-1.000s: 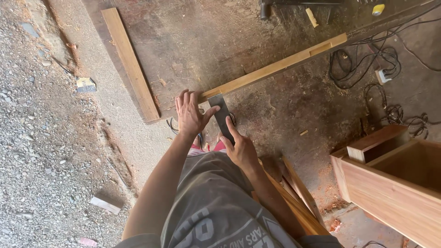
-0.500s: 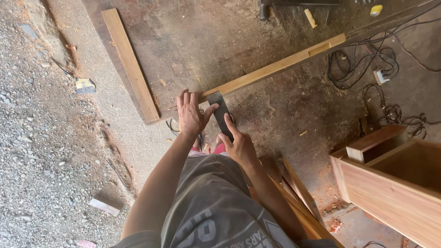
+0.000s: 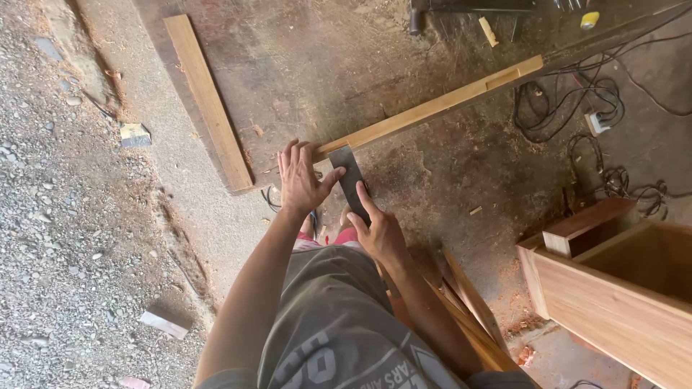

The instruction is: Using a hammer and chisel to adjust and repair components of a wooden frame in a workshop.

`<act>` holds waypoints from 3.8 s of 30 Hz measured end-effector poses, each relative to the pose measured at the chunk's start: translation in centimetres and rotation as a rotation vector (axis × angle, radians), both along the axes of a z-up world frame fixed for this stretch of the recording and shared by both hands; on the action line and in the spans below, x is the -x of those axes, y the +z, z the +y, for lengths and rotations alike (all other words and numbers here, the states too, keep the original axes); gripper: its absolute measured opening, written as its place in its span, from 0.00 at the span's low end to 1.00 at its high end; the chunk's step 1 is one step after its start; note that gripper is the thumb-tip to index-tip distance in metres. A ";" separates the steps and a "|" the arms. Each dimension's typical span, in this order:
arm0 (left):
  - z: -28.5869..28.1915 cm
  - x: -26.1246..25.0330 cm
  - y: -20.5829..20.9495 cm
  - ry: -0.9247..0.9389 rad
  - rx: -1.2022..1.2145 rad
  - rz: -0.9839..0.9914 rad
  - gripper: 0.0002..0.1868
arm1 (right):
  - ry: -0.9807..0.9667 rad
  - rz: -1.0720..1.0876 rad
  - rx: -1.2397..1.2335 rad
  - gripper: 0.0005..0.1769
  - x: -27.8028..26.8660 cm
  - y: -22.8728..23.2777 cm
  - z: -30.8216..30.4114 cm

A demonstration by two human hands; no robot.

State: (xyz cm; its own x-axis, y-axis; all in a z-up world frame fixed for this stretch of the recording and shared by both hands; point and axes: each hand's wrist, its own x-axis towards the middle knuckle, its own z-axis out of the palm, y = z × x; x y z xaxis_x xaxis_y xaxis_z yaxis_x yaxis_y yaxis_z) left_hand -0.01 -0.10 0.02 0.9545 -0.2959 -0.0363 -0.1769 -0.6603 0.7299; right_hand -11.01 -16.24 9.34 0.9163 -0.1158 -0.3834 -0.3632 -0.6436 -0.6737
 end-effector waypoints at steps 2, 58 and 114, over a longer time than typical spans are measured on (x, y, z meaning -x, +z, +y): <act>-0.2 0.0 0.0 0.003 0.006 -0.002 0.45 | 0.010 -0.003 0.007 0.37 -0.2 0.3 -0.2; 2.2 0.1 1.5 0.065 0.090 0.005 0.43 | 0.013 -0.095 -0.085 0.38 1.4 -1.9 1.8; -43.3 -5.0 8.2 0.611 -0.047 0.171 0.09 | 0.493 -0.350 0.149 0.26 -29.7 -18.4 -58.4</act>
